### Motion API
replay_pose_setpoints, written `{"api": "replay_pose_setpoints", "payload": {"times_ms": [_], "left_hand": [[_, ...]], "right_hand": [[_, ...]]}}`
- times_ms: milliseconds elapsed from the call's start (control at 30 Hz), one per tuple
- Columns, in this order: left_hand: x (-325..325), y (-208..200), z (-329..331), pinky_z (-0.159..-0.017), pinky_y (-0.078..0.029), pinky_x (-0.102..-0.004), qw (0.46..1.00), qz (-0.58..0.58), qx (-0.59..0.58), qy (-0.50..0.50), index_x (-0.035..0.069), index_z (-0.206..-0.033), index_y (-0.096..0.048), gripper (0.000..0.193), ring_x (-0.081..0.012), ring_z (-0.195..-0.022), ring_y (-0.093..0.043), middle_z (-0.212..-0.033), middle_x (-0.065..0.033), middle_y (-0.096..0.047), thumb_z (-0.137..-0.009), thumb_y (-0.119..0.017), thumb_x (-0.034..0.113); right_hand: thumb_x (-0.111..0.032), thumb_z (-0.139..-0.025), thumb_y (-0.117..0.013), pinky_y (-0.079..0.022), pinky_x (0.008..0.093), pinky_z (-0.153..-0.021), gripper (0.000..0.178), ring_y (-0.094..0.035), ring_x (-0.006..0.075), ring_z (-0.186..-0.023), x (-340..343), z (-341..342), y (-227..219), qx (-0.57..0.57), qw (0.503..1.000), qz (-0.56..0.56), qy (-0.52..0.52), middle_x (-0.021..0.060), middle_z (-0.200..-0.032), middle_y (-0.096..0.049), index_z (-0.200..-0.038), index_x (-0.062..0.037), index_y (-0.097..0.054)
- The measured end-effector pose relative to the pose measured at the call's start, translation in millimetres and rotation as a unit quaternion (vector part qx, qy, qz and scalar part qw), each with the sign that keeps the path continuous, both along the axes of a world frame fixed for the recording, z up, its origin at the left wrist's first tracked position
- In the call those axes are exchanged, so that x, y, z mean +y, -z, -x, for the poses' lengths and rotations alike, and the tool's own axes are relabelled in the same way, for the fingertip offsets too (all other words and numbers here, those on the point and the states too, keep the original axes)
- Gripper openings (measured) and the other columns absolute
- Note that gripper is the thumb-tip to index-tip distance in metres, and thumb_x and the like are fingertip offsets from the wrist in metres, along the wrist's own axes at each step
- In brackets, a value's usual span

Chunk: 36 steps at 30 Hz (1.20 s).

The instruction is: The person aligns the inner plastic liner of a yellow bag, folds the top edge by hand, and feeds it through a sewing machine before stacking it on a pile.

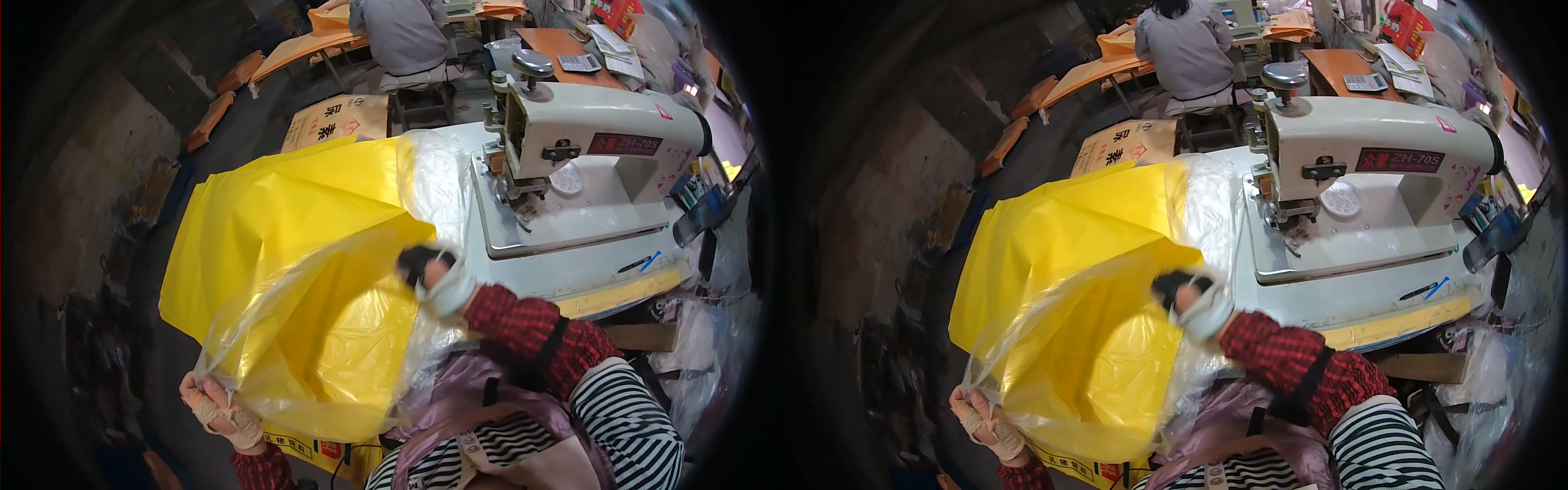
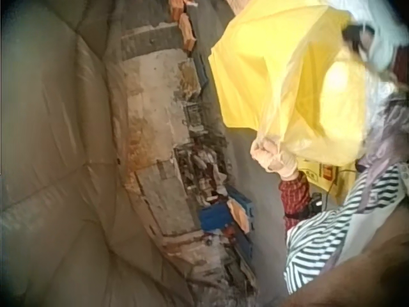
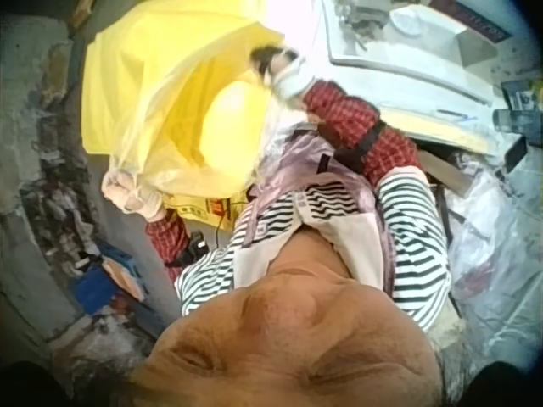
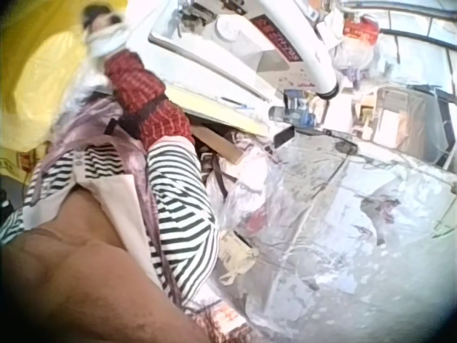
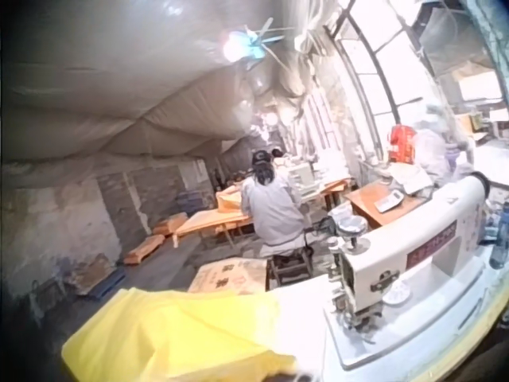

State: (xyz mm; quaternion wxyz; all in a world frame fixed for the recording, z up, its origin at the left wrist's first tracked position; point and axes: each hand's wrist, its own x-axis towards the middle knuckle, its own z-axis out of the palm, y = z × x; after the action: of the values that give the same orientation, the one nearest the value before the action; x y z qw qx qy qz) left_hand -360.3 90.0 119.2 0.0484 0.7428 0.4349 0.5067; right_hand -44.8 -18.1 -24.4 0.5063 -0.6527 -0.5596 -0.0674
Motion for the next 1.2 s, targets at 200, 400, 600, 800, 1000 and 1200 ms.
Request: {"api": "replay_pose_setpoints", "payload": {"times_ms": [200, 400, 600, 800, 1000, 1200], "left_hand": [[-9, 11, 26, -0.082, -0.037, -0.0295, 0.999, -0.011, -0.027, -0.027, -0.003, -0.107, -0.048, 0.027, -0.0188, -0.089, -0.046, -0.094, -0.0088, -0.044, -0.093, -0.047, 0.021], [-29, 58, 107, -0.078, -0.041, -0.0357, 0.992, 0.049, 0.103, -0.046, -0.001, -0.104, -0.048, 0.028, -0.0231, -0.085, -0.051, -0.089, -0.0086, -0.048, -0.089, -0.052, 0.023], [-58, 49, 103, -0.059, -0.047, -0.0374, 0.974, -0.013, 0.221, 0.05, 0.006, -0.1, -0.056, 0.023, -0.0308, -0.066, -0.056, -0.079, -0.0127, -0.055, -0.079, -0.058, 0.013], [-52, -26, 134, -0.072, -0.048, -0.0352, 0.877, -0.099, 0.459, -0.097, 0.003, -0.106, -0.054, 0.031, -0.0285, -0.084, -0.056, -0.099, -0.0146, -0.057, -0.078, -0.063, 0.012], [-87, 31, -38, -0.087, -0.043, -0.0386, 0.974, 0.041, 0.089, 0.204, 0.001, -0.118, -0.049, 0.046, -0.0275, -0.099, -0.051, -0.112, -0.0171, -0.052, -0.088, -0.048, 0.037], [-6, 77, -39, -0.095, -0.04, -0.0401, 0.832, 0.328, 0.446, 0.033, -0.001, -0.124, -0.046, 0.048, -0.0327, -0.11, -0.05, -0.122, -0.0203, -0.05, -0.087, -0.051, 0.028]], "right_hand": [[-0.033, -0.089, -0.044, -0.046, 0.0359, -0.086, 0.036, -0.058, 0.0281, -0.101, 14, -18, 23, -0.068, 0.941, 0.324, -0.066, 0.0111, -0.116, -0.058, -0.12, -0.0174, -0.052], [-0.01, -0.081, -0.055, -0.048, 0.0333, -0.073, 0.023, -0.059, 0.025, -0.08, 41, -91, -42, 0.067, 0.988, 0.104, 0.093, 0.0108, -0.092, -0.06, -0.103, -0.0063, -0.058], [-0.005, -0.079, -0.054, -0.047, 0.0356, -0.073, 0.017, -0.058, 0.0299, -0.083, 61, -98, -99, -0.217, 0.954, -0.071, 0.194, 0.0121, -0.087, -0.057, -0.094, -0.0052, -0.061], [-0.017, -0.074, -0.057, -0.048, 0.04, -0.067, 0.018, -0.061, 0.033, -0.077, 90, -72, -114, -0.319, 0.933, 0.167, -0.005, 0.0165, -0.078, -0.062, -0.085, -0.0041, -0.062], [-0.02, -0.075, -0.055, -0.046, 0.0402, -0.062, 0.017, -0.059, 0.0328, -0.071, 64, -21, -122, -0.262, 0.954, 0.139, 0.039, 0.0166, -0.073, -0.057, -0.081, -0.0043, -0.056], [-0.016, -0.074, -0.056, -0.043, 0.038, -0.063, 0.024, -0.055, 0.0313, -0.072, -65, -64, -53, -0.26, 0.94, 0.219, 0.026, 0.0136, -0.077, -0.053, -0.095, -0.0072, -0.052]]}}
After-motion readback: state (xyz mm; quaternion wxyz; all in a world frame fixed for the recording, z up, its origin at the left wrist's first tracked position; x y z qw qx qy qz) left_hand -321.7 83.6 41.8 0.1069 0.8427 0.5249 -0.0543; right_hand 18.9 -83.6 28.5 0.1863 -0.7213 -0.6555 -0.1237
